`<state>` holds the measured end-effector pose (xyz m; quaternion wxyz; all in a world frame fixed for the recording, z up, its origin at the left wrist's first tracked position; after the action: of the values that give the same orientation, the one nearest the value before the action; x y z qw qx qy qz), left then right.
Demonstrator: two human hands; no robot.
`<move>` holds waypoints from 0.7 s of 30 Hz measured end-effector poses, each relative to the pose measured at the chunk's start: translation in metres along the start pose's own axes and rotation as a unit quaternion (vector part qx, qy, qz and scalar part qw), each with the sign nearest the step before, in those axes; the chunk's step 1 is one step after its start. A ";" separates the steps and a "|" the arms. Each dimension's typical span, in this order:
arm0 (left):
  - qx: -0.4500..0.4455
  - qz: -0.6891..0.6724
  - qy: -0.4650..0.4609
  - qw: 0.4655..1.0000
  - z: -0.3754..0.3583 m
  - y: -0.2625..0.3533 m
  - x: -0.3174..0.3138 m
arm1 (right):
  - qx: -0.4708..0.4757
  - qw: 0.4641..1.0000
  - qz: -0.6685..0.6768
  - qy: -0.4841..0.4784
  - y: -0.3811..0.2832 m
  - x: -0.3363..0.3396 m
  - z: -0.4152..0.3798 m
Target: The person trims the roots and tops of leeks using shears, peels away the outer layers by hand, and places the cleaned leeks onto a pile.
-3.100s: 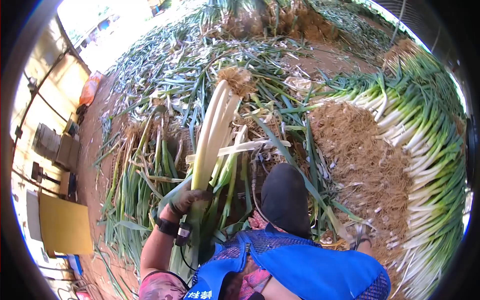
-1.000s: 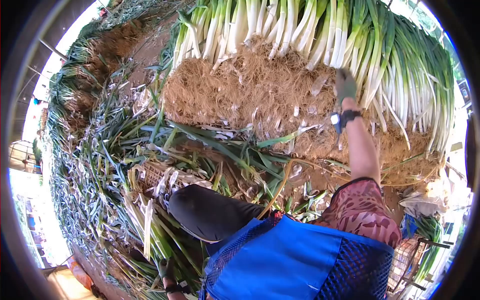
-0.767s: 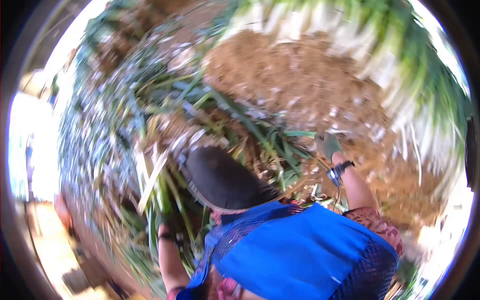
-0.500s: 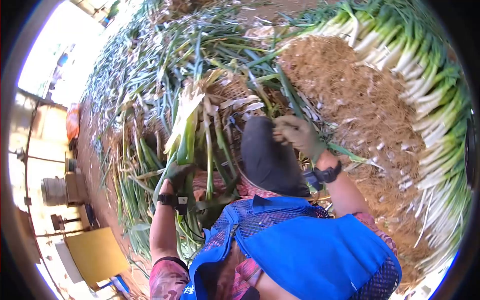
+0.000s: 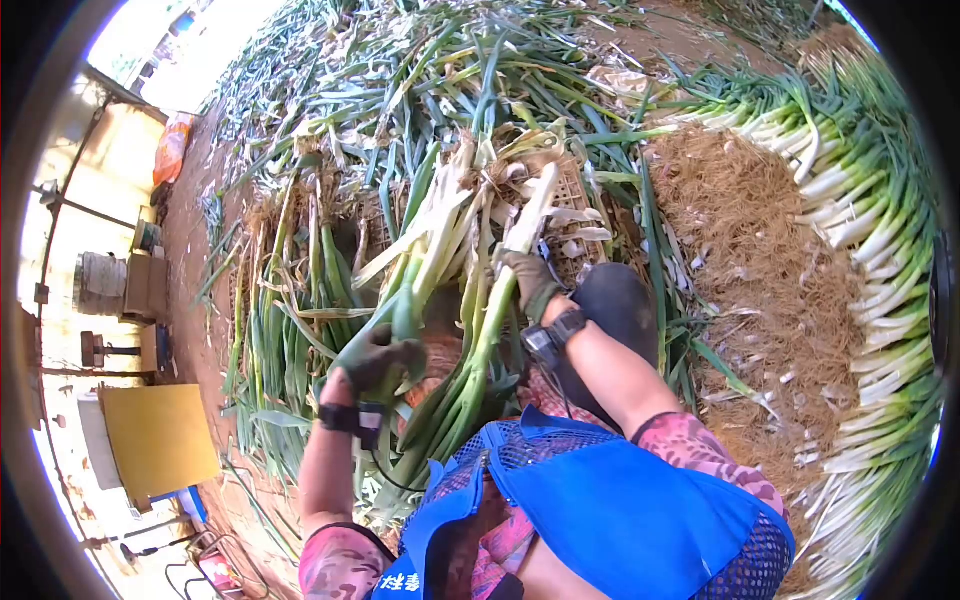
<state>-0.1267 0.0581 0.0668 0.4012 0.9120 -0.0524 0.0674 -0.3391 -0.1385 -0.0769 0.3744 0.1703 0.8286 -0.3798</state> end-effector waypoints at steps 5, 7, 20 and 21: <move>-0.166 0.165 -0.020 0.972 0.037 -0.023 0.056 | 0.072 0.980 -0.177 -0.059 -0.041 -0.030 -0.006; -0.313 0.297 0.050 0.901 0.054 -0.014 0.055 | 0.052 0.977 -0.189 -0.085 -0.025 -0.030 0.001; -0.015 0.001 -0.015 1.000 0.059 0.030 -0.020 | 0.081 0.954 -0.237 -0.164 -0.001 -0.013 0.028; -0.043 -0.060 -0.024 0.997 0.058 0.023 -0.012 | 0.143 0.924 -0.323 -0.149 -0.023 -0.035 0.011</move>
<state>-0.1376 0.0000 0.0430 0.4423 0.8966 -0.0105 0.0189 -0.3236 -0.1617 -0.0436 0.3226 -0.1131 0.7101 -0.6156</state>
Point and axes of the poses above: each hand's wrist, its own z-axis towards the middle knuckle, its own x-axis out of the back of the hand, y = z × x, the point moved 2 cm from there along z, towards the middle knuckle, and after that the axes turned 6 degrees about z, right-handed, at the moved point
